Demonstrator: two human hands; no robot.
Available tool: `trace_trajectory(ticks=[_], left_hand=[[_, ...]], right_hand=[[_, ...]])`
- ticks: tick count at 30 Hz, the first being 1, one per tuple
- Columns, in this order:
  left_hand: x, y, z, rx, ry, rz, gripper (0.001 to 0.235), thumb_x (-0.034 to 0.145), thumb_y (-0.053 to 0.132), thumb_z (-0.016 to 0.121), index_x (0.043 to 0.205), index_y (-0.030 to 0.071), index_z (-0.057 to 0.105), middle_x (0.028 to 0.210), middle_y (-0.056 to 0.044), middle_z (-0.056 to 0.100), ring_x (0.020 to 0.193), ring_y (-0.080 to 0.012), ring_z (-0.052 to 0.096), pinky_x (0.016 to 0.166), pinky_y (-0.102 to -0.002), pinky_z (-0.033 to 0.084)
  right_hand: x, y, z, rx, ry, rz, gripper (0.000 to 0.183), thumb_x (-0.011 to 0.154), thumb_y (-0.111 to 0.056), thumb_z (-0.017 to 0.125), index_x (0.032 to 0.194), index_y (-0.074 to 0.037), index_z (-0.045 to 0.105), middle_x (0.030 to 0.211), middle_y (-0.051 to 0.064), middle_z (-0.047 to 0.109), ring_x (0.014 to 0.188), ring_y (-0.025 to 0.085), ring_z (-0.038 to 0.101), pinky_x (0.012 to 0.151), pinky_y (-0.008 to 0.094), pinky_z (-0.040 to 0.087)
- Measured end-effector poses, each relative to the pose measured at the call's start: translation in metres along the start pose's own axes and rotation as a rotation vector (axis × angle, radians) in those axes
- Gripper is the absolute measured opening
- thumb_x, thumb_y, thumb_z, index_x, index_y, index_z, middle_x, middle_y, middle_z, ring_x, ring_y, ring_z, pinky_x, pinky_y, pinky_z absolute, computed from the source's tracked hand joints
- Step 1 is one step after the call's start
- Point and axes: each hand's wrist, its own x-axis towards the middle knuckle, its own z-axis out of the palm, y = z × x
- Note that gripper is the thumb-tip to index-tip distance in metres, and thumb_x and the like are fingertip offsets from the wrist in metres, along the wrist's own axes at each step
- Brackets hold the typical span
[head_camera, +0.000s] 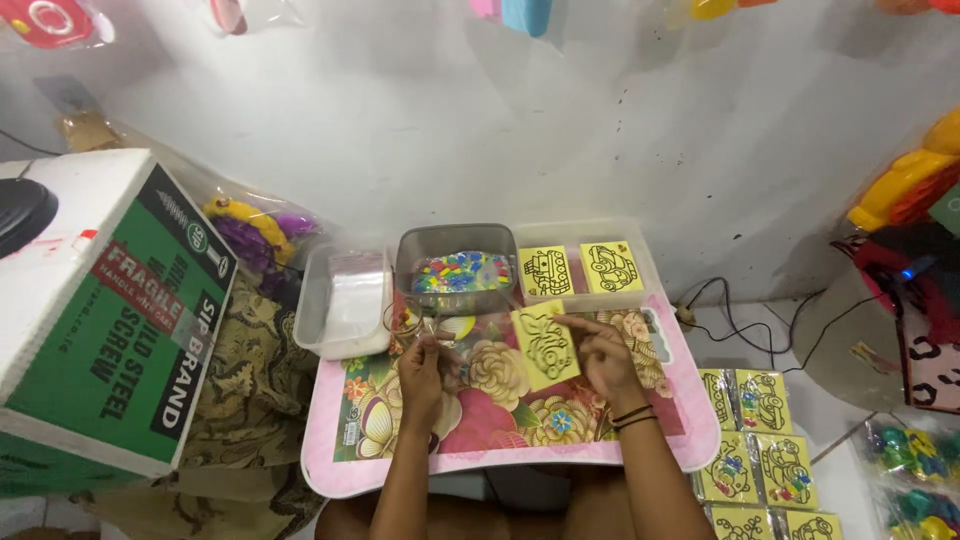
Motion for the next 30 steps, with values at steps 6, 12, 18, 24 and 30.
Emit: trace_trajectory(ticks=[6,12,18,24,30], left_hand=[[-0.003,-0.002,-0.001,0.088,-0.028,0.012,0.039,0.106,0.037,0.05,0.097,0.006,0.071,0.059,-0.011,0.068,0.047,-0.014,0.063,0.046,-0.023,0.049],[-0.018,0.03,0.016,0.279,-0.045,0.058,0.038,0.104,0.033,0.059,0.077,0.009,0.069,0.061,-0.008,0.067,0.057,-0.0123,0.058,0.056,-0.027,0.049],[-0.009,0.01,0.005,0.322,-0.148,0.067,0.029,0.104,0.026,0.056,0.092,0.009,0.076,0.061,-0.01,0.072,0.053,-0.0143,0.063,0.054,-0.029,0.05],[-0.016,0.031,0.012,0.356,-0.181,0.096,0.028,0.104,0.026,0.056,0.092,0.01,0.075,0.061,-0.01,0.073,0.051,-0.0164,0.067,0.055,-0.029,0.053],[-0.015,0.026,0.011,0.328,-0.193,0.083,0.028,0.104,0.025,0.056,0.095,0.006,0.074,0.062,-0.011,0.073,0.048,-0.0171,0.065,0.052,-0.03,0.052]], right_hand=[[-0.002,0.0,0.001,0.085,0.112,-0.135,0.067,0.072,0.009,0.068,0.136,-0.006,0.054,0.104,0.012,0.072,0.089,0.022,0.072,0.077,0.028,0.059],[-0.005,-0.014,0.007,0.203,0.337,-0.156,0.051,0.084,0.003,0.063,0.132,-0.013,0.053,0.105,0.015,0.075,0.077,0.024,0.076,0.062,0.024,0.065],[0.009,0.01,-0.024,0.122,0.487,-0.149,0.034,0.09,-0.005,0.067,0.12,-0.017,0.056,0.096,0.01,0.074,0.073,0.024,0.076,0.057,0.026,0.065],[0.014,0.022,-0.037,0.182,0.498,-0.152,0.032,0.091,-0.004,0.066,0.119,-0.015,0.056,0.103,0.015,0.075,0.08,0.031,0.077,0.063,0.038,0.069],[0.009,0.013,-0.021,0.098,0.491,-0.111,0.032,0.088,-0.004,0.068,0.115,-0.017,0.055,0.096,0.012,0.075,0.075,0.029,0.077,0.059,0.037,0.067]])
